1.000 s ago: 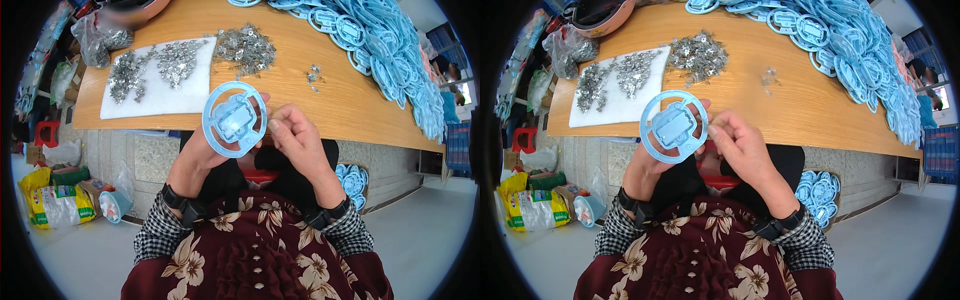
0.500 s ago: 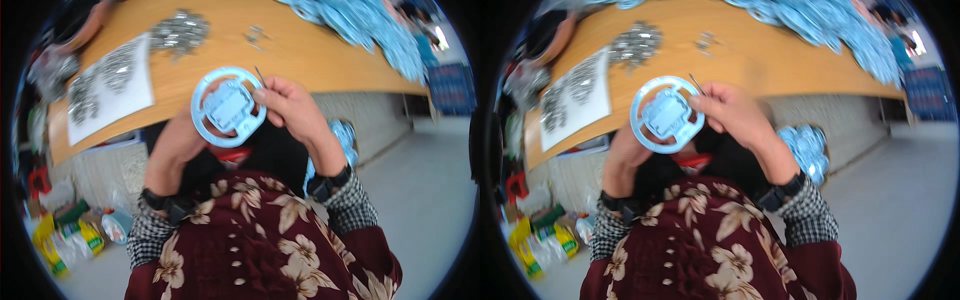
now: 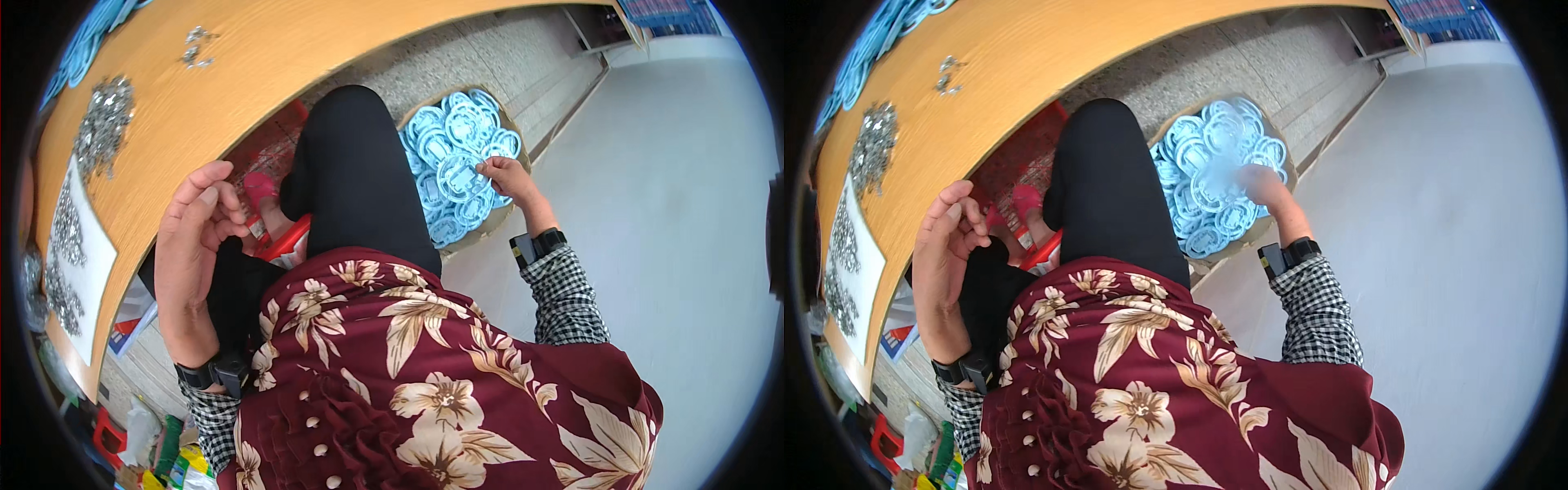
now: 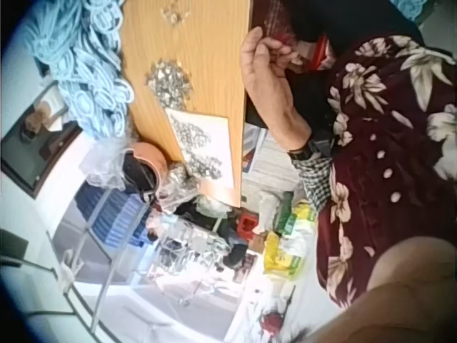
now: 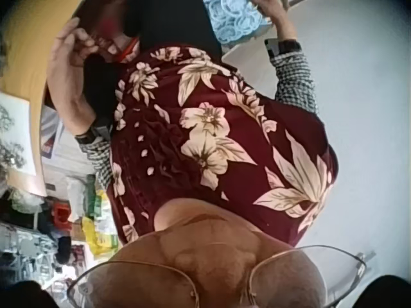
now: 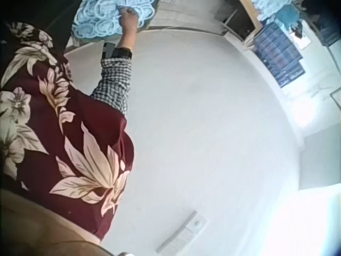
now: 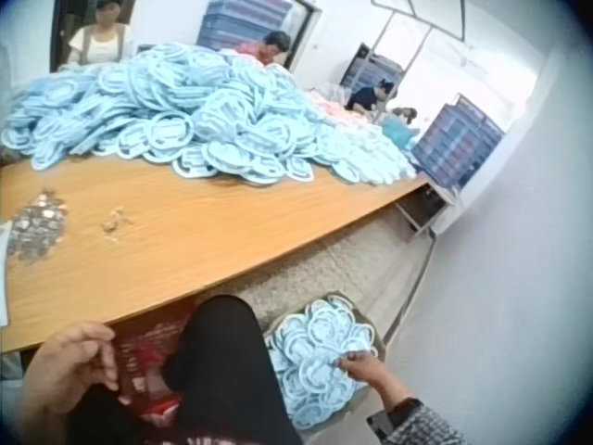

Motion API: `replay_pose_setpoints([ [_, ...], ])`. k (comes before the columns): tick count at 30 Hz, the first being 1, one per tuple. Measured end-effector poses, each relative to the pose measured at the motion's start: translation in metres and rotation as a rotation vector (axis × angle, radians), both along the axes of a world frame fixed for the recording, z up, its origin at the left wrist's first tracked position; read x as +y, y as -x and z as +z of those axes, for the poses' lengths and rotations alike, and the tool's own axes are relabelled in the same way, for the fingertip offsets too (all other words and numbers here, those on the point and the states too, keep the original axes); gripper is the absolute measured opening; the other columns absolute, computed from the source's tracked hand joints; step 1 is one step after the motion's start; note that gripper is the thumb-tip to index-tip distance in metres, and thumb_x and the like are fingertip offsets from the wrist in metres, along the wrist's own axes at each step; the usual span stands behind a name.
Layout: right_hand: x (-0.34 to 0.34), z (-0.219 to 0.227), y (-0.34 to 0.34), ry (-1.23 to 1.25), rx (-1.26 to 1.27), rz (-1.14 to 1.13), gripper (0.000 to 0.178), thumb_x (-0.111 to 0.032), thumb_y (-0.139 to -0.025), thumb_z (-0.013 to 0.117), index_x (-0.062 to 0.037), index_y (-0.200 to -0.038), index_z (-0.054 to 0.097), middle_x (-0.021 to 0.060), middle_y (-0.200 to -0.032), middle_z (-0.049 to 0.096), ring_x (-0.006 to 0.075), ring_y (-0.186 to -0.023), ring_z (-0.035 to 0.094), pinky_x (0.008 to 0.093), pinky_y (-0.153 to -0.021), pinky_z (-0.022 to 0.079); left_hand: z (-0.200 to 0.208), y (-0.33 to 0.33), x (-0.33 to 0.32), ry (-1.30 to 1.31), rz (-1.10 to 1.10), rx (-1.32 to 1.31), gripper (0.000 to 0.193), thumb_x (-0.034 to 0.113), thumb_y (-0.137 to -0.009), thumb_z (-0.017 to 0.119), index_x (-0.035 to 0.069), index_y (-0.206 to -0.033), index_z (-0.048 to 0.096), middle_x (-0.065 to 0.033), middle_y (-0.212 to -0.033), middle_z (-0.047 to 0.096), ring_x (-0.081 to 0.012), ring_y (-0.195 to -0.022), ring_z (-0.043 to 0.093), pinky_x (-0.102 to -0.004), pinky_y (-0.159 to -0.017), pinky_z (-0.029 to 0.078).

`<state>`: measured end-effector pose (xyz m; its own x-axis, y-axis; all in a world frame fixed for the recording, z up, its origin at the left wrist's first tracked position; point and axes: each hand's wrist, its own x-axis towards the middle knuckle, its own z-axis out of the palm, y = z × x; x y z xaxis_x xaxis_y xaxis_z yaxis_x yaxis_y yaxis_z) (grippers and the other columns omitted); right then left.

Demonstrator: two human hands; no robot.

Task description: Assembling silver fasteners onto light blue circular plastic frames using a needle tool.

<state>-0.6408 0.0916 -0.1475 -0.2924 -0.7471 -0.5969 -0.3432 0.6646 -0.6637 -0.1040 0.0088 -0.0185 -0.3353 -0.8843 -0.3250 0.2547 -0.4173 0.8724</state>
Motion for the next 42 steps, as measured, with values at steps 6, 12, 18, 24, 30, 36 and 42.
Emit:
replay_pose_setpoints([
  [6,0.044,-0.038,-0.008,0.135,0.399,0.276,0.023,-0.027,-0.09,0.076,-0.0071,-0.084,0.067,-0.0048,-0.067,0.057,0.0067,-0.058,0.047,0.0265,-0.053,0.04,-0.008,0.013,-0.007,0.001,-0.076,-0.146,0.031,0.016,-0.103,0.049,0.0,-0.127,0.058,-0.0026,-0.093,0.059,-0.0085,-0.082,0.059,-0.0233,-0.072,0.054],
  [12,0.057,-0.071,-0.011,0.08,0.223,0.085,0.026,-0.028,-0.091,0.075,-0.0068,-0.081,0.063,-0.0041,-0.063,0.053,0.0062,-0.052,0.046,0.0255,-0.047,0.036,-0.007,0.037,-0.013,-0.001,-0.15,-0.258,0.03,0.017,-0.103,0.05,0.001,-0.127,0.059,-0.0011,-0.093,0.059,-0.007,-0.083,0.059,-0.0223,-0.073,0.053],
  [18,0.007,-0.096,-0.06,0.162,-0.136,-0.295,0.042,-0.044,-0.092,0.066,-0.0061,-0.076,0.064,0.0026,-0.059,0.058,0.0118,-0.049,0.052,0.0316,-0.048,0.04,-0.001,0.059,-0.018,0.014,-0.207,-0.28,0.028,0.018,-0.104,0.051,0.003,-0.126,0.06,-0.0008,-0.093,0.06,-0.0074,-0.081,0.059,-0.0224,-0.074,0.053],
  [24,-0.023,-0.141,-0.082,0.35,0.408,-0.184,0.037,-0.038,-0.089,0.072,-0.0013,-0.093,0.067,0.0053,-0.075,0.065,0.014,-0.065,0.059,0.0315,-0.057,0.046,0.013,0.054,-0.015,0.037,-0.204,-0.316,0.029,0.02,-0.103,0.053,0.002,-0.126,0.057,-0.0021,-0.09,0.058,-0.0087,-0.08,0.059,-0.023,-0.072,0.054],
  [30,-0.039,-0.094,-0.069,0.729,0.313,-0.119,0.037,-0.025,-0.105,0.041,-0.0023,-0.111,0.069,0.0081,-0.098,0.067,0.0207,-0.082,0.06,0.0342,-0.078,0.049,0.063,0.046,-0.025,0.084,-0.2,-0.385,0.022,0.011,-0.101,0.053,0.0,-0.117,0.063,-0.0026,-0.087,0.061,-0.0102,-0.076,0.059,-0.0255,-0.072,0.052],
  [36,-0.105,0.061,-0.152,0.82,0.108,-0.075,0.023,-0.015,-0.102,0.051,-0.0003,-0.113,0.065,0.002,-0.077,0.061,0.0146,-0.06,0.048,0.0303,-0.058,0.043,0.098,0.024,-0.11,0.705,-0.175,-0.824,0.024,0.014,-0.098,0.056,0.001,-0.115,0.067,-0.0073,-0.094,0.07,-0.0138,-0.085,0.065,-0.0285,-0.079,0.052],
  [42,-0.132,0.146,-0.24,1.168,0.366,0.452,0.013,-0.008,-0.095,0.058,0.0009,-0.102,0.066,0.0185,-0.079,0.064,0.0334,-0.067,0.064,0.0385,-0.061,0.05,0.079,-0.057,-0.237,0.671,0.189,-1.5,0.038,0.023,-0.087,0.068,0.003,-0.119,0.064,-0.0226,-0.125,0.062,-0.0356,-0.115,0.06,-0.0416,-0.094,0.05],
])
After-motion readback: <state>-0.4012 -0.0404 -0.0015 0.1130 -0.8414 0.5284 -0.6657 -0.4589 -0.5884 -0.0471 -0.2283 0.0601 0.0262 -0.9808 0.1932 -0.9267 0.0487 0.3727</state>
